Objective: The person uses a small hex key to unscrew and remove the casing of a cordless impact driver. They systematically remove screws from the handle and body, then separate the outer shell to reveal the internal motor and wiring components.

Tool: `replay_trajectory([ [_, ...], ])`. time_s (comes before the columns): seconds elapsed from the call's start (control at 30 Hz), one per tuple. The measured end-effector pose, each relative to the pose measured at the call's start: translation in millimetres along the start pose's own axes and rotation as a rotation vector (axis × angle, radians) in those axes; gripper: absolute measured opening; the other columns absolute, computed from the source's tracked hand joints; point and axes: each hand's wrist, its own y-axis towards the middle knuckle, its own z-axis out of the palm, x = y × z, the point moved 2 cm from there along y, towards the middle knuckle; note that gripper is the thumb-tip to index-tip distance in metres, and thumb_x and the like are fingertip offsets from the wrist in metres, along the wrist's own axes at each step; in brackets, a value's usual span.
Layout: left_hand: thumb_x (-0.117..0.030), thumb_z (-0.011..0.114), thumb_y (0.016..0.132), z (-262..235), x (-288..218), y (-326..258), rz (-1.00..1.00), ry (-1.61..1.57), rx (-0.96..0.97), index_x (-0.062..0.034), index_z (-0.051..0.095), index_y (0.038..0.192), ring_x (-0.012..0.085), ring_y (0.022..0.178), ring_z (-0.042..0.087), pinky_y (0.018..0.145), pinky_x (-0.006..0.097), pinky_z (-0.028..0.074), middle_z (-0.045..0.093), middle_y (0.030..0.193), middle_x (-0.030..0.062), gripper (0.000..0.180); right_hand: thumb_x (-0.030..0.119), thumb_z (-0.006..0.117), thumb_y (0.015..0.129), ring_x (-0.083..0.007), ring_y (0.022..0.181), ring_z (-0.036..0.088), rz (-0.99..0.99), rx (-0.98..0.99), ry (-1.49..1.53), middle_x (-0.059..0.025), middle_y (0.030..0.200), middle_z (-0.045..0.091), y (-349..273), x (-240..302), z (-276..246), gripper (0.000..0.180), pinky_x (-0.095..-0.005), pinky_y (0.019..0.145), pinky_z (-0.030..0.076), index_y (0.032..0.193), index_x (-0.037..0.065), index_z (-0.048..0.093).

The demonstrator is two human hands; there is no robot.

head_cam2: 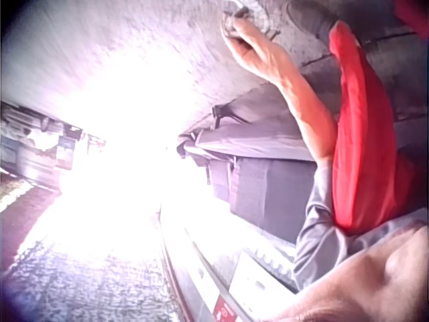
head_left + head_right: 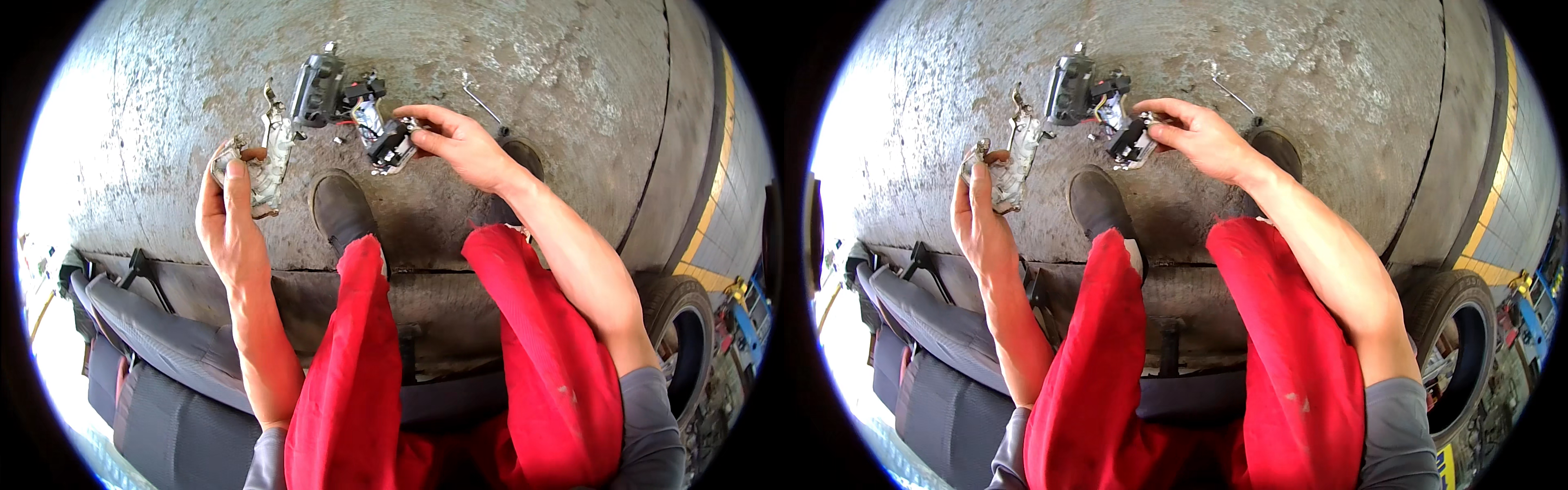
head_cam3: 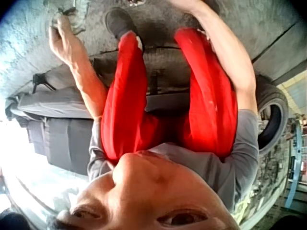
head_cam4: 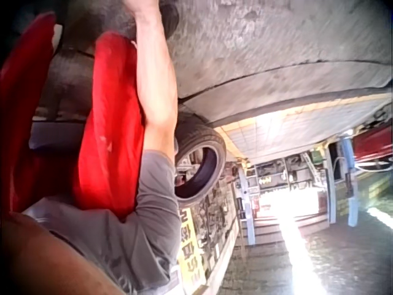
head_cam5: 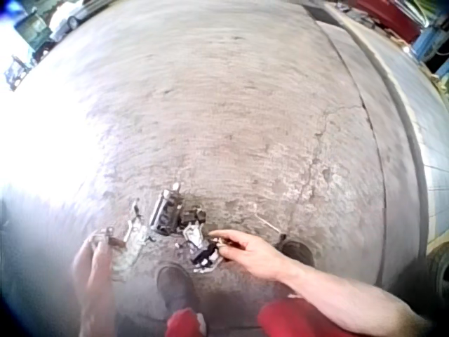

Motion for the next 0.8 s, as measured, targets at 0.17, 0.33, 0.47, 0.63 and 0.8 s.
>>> replay_trajectory([
  [0.17,-0.027,0.059,0.108,-19,20,-8,-0.100,-0.254,-0.035,-0.0019,0.065,0.132,0.0047,0.091,0.055,0.078,0.023,0.043,0.073,0.112,0.0052,0.036,0.011,0.061,0.104,-0.0098,0.110,0.061,0.009,0.000,-0.012,-0.0022,0.123,0.065,2,1,-1,0.042,-0.0302,0.097,0.053,0.145,0.005,0.057],
  [0.33,-0.025,0.051,0.110,-35,39,-15,-0.151,-0.470,-0.019,0.0047,0.056,0.142,0.0155,0.114,0.062,0.101,0.033,0.046,0.068,0.126,0.0122,0.044,0.011,0.064,0.102,-0.0120,0.115,0.060,0.041,-0.001,-0.013,-0.0032,0.129,0.062,2,2,-1,0.047,-0.0326,0.100,0.052,0.147,0.005,0.054],
  [0.47,-0.025,0.045,0.111,-47,57,-20,-0.218,-0.635,0.002,0.0055,0.051,0.146,0.0186,0.118,0.061,0.106,0.035,0.045,0.065,0.129,0.0123,0.047,0.010,0.066,0.100,-0.0155,0.118,0.060,0.064,-0.008,0.056,-0.0059,0.133,0.060,2,3,2,0.055,-0.0347,0.104,0.051,0.152,0.004,0.047],
  [0.63,-0.027,0.044,0.111,-59,74,-26,-0.296,-0.758,-0.015,0.0022,0.052,0.147,0.0171,0.119,0.062,0.106,0.035,0.045,0.066,0.129,0.0092,0.047,0.011,0.067,0.099,-0.0189,0.123,0.058,0.053,-0.037,0.090,-0.0113,0.137,0.058,3,5,5,0.063,-0.0368,0.106,0.050,0.155,0.000,0.040],
  [0.8,-0.029,0.044,0.110,-66,84,-28,-0.346,-0.836,-0.020,-0.0026,0.053,0.147,0.0148,0.120,0.062,0.107,0.034,0.044,0.068,0.128,0.0040,0.047,0.017,0.066,0.100,-0.0213,0.122,0.059,0.062,-0.043,0.162,-0.0135,0.138,0.057,5,8,8,0.067,-0.0402,0.103,0.051,0.156,-0.002,0.035],
])
